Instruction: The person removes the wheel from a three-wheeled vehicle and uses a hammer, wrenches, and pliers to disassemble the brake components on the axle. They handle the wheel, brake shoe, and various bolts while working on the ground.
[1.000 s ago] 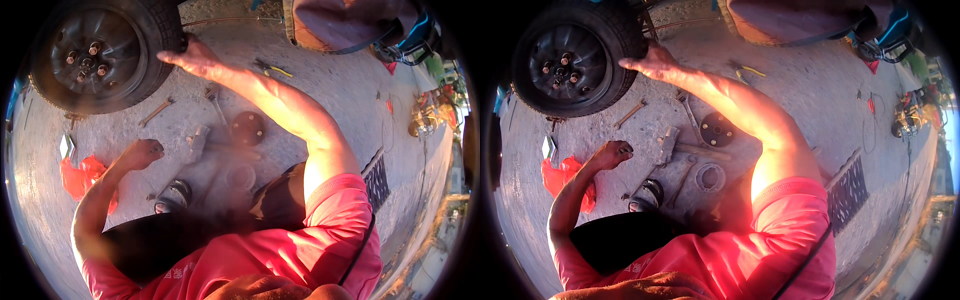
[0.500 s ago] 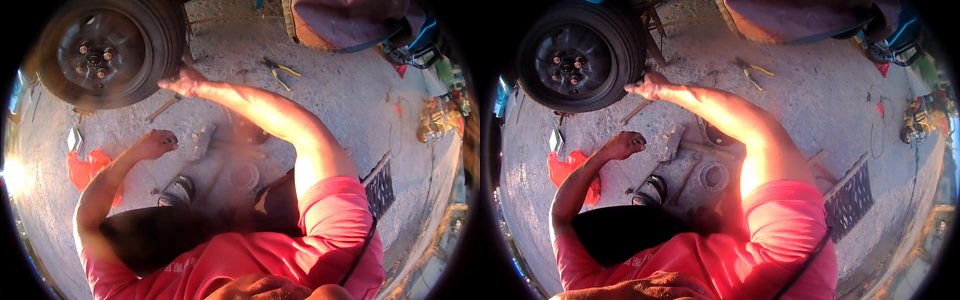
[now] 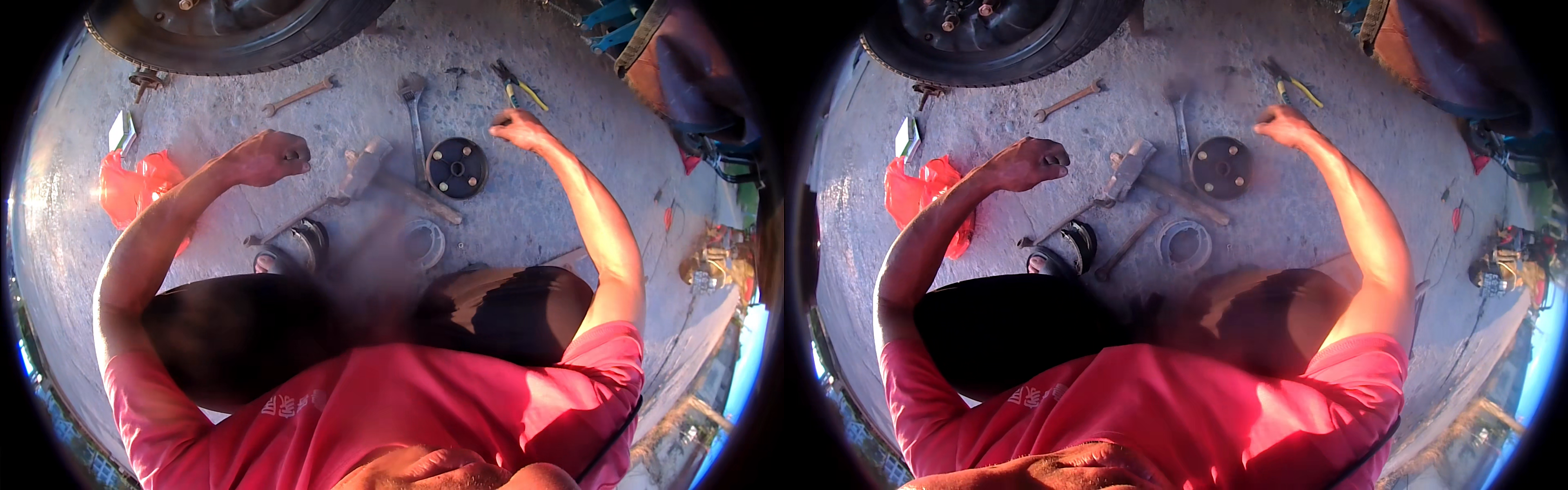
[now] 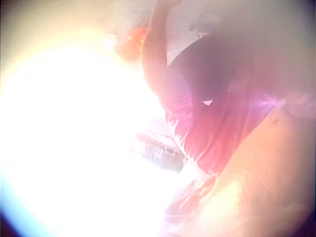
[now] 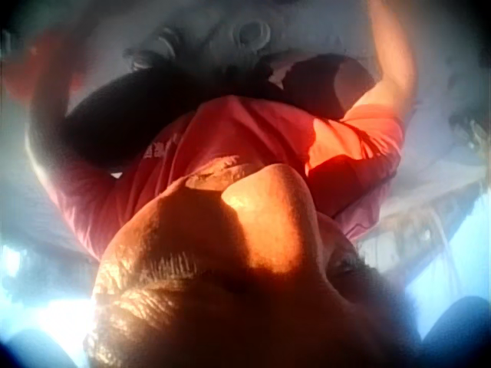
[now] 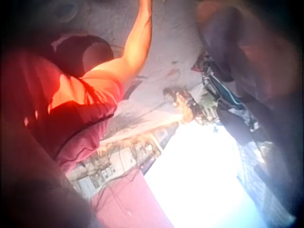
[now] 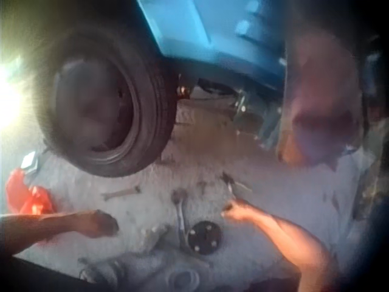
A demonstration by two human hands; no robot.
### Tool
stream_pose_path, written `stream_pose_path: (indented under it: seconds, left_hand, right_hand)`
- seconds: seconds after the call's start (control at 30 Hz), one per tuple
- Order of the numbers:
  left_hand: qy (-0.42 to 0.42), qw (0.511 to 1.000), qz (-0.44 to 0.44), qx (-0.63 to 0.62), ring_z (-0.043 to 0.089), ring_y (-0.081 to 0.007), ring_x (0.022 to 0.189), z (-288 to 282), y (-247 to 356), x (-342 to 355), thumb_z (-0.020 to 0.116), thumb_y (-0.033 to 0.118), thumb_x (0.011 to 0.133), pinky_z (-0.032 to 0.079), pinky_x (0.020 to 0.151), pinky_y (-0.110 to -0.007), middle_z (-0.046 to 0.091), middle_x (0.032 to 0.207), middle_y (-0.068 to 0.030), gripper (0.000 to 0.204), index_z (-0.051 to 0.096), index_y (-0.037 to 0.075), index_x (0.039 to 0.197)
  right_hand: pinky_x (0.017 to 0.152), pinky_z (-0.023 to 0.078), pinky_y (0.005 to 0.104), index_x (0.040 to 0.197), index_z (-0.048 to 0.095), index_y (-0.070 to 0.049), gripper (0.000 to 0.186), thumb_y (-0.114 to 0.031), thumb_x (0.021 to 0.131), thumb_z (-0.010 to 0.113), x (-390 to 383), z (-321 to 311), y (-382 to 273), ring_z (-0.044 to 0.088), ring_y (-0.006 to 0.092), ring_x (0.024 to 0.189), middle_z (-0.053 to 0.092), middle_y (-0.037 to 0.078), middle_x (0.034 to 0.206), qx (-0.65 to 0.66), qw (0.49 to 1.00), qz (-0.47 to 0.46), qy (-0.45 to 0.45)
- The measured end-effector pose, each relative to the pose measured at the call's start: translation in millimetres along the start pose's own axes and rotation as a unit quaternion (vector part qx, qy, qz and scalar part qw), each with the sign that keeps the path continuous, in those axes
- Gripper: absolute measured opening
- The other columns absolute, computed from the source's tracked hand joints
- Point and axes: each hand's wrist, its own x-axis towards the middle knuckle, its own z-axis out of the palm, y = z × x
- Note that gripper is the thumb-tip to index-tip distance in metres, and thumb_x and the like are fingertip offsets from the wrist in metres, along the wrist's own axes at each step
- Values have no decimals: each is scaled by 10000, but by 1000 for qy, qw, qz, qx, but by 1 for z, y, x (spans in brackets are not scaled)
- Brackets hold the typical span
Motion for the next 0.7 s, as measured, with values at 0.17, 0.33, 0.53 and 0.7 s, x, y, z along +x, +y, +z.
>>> stream_pose_path:
  seconds: [0.17, 0.33, 0.53, 0.7]
  left_hand:
    - [0, 1000, -5, 4, 689, -341, 992, 5, -2, 4, 633, 328, 948, 526, 880, -442, 722, 1040, -176, 300, 707, 70, 1083]
    - [10, 999, -40, -8, 690, -335, 1008, 7, -8, 14, 646, 349, 940, 530, 894, -439, 726, 1039, -166, 315, 708, 86, 1104]
    - [-34, 999, -33, -5, 688, -329, 1045, 13, 4, 23, 620, 358, 945, 522, 921, -432, 724, 1086, -179, 347, 704, 67, 1114]
    - [-41, 999, -30, 14, 687, -335, 1042, 18, 8, 29, 612, 360, 944, 519, 922, -433, 723, 1087, -184, 354, 701, 60, 1109]
  right_hand:
    - [817, 554, 387, 1016, 754, -25, 320, -277, 821, 769, -40, 13, 74, 718, 250, 918, 746, 163, 976, -69, 992, 103, 23]
    - [882, 545, 414, 1038, 736, -45, 330, -285, 813, 753, -72, 28, 102, 706, 301, 1015, 743, 155, 1036, -113, 988, 108, -13]
    - [755, 556, 433, 982, 674, -51, 339, -309, 791, 786, -145, 137, 55, 711, 326, 860, 723, 127, 912, -70, 994, -59, -60]
    - [735, 534, 503, 987, 632, -88, 328, -326, 801, 758, -165, 183, 12, 686, 380, 895, 707, 145, 962, -68, 986, -131, -78]
